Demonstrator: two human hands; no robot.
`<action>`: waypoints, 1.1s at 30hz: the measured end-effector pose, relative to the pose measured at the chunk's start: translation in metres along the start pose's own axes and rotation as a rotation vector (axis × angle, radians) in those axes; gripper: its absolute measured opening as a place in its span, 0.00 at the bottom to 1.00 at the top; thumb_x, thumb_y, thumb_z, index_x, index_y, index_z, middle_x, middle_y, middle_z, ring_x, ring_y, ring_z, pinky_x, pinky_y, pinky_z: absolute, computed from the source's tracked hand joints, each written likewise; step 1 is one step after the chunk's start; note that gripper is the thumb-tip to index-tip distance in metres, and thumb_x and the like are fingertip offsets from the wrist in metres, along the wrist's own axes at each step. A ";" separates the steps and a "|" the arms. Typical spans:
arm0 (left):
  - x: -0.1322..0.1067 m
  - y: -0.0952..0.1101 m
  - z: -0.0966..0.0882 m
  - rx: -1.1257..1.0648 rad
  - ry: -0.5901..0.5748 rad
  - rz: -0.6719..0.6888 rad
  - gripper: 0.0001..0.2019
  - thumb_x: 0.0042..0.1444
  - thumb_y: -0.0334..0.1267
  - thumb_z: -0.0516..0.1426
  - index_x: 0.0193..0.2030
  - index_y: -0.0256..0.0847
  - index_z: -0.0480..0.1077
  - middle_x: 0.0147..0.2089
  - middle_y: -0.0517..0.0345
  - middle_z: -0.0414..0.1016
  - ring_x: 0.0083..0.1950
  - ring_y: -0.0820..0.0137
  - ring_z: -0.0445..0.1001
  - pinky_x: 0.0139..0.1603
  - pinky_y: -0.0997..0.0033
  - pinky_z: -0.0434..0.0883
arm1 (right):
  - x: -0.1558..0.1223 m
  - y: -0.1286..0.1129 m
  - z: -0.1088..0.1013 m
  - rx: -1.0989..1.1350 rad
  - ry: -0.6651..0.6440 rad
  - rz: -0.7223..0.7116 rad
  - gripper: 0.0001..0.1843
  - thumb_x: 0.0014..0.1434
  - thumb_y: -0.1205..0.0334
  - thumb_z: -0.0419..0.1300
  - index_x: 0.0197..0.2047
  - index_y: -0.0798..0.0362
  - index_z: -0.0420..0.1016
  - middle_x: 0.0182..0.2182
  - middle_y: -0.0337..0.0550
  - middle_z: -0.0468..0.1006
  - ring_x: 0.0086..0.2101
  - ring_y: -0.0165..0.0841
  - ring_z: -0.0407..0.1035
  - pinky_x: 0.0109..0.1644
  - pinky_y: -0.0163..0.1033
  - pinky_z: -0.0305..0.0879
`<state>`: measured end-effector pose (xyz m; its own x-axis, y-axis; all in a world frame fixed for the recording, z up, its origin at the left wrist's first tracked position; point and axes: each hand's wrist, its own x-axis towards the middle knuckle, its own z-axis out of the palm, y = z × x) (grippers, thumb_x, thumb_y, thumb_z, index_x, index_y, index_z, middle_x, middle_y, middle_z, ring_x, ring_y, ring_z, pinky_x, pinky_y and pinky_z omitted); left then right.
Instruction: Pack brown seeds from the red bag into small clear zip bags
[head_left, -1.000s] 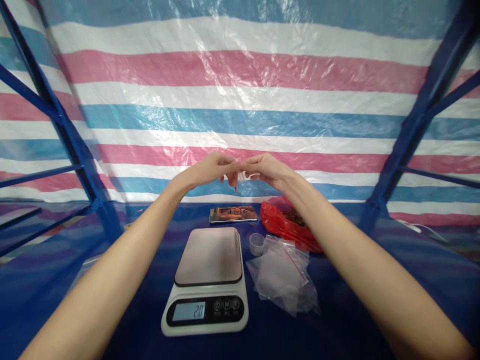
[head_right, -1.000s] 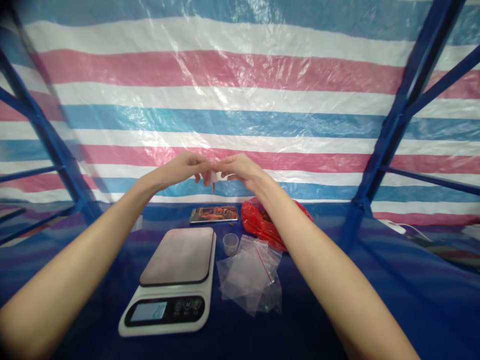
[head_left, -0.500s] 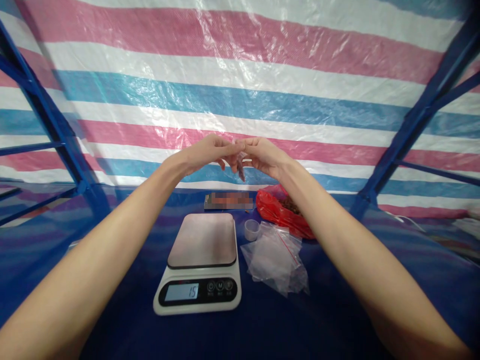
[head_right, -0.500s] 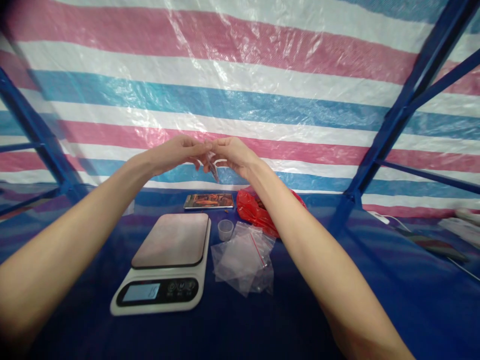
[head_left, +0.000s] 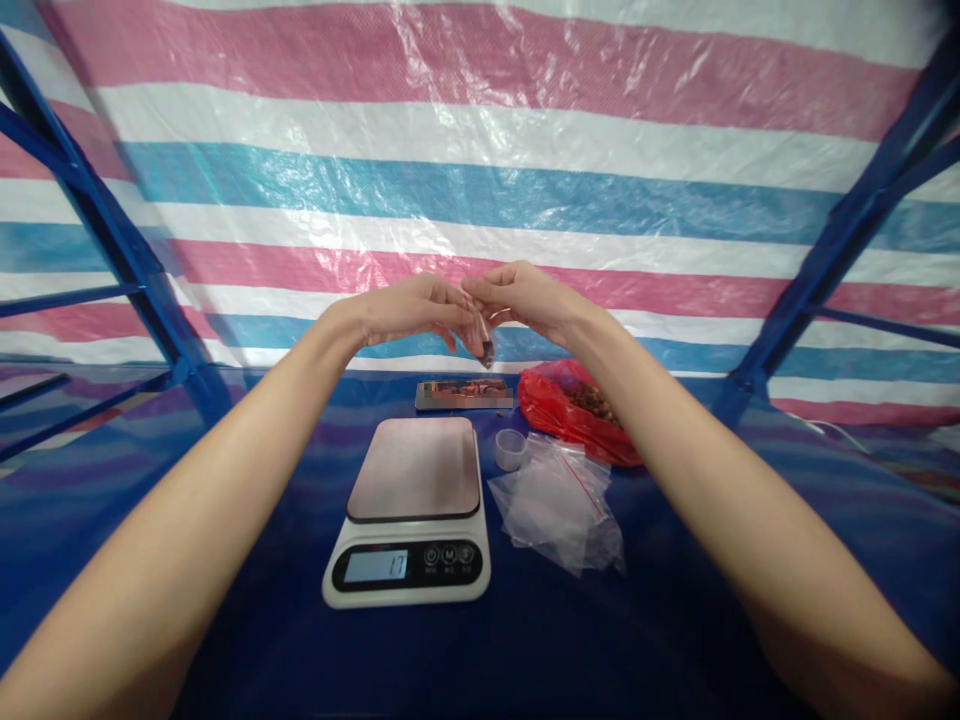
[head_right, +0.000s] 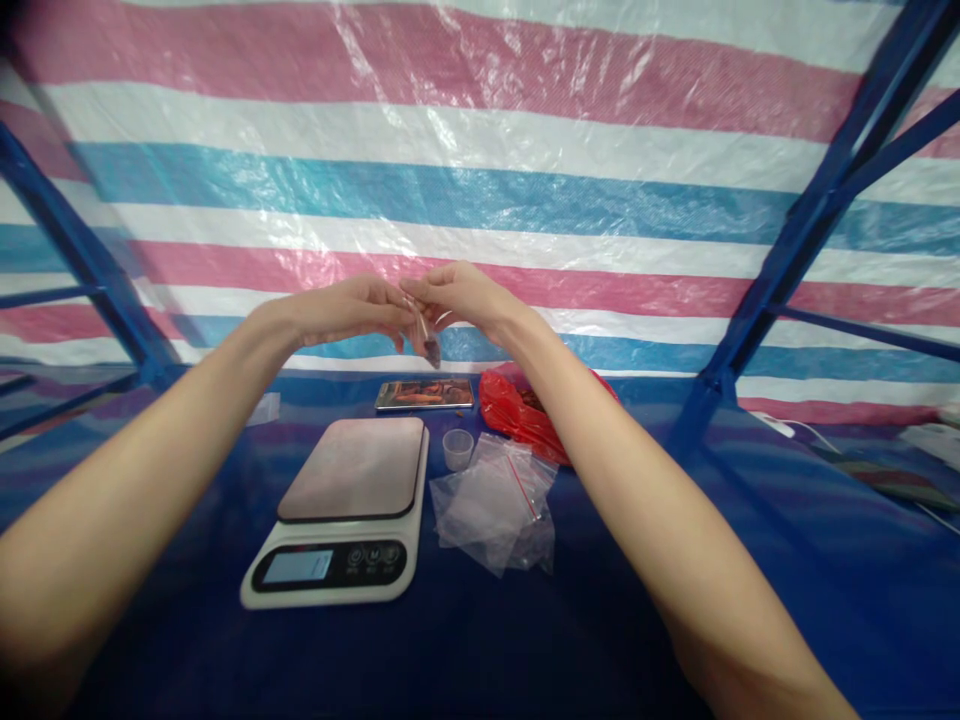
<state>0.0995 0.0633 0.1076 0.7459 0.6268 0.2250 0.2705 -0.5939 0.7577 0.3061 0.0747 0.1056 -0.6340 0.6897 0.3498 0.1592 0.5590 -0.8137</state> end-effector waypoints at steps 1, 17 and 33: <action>0.000 -0.002 -0.001 0.019 -0.002 0.000 0.10 0.61 0.42 0.62 0.38 0.41 0.84 0.39 0.49 0.84 0.43 0.60 0.83 0.41 0.63 0.77 | -0.001 -0.001 -0.002 -0.044 0.006 0.001 0.30 0.55 0.33 0.69 0.28 0.55 0.78 0.25 0.45 0.81 0.27 0.33 0.74 0.34 0.37 0.70; -0.001 -0.024 -0.009 0.149 -0.022 -0.053 0.09 0.56 0.43 0.65 0.32 0.40 0.83 0.18 0.59 0.72 0.22 0.72 0.68 0.25 0.72 0.61 | 0.005 0.005 0.012 -0.277 -0.034 0.117 0.27 0.60 0.39 0.67 0.29 0.56 0.86 0.26 0.52 0.84 0.28 0.36 0.79 0.32 0.37 0.76; -0.007 -0.037 -0.019 0.138 -0.019 0.022 0.18 0.63 0.48 0.61 0.27 0.39 0.78 0.23 0.55 0.76 0.26 0.71 0.71 0.29 0.71 0.64 | 0.005 0.025 0.006 -0.023 -0.113 0.136 0.20 0.58 0.43 0.69 0.36 0.53 0.87 0.34 0.48 0.88 0.36 0.37 0.81 0.43 0.39 0.76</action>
<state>0.0732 0.0901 0.0897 0.7636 0.6040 0.2282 0.3339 -0.6719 0.6611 0.3023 0.0897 0.0840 -0.6859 0.7047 0.1816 0.2659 0.4749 -0.8389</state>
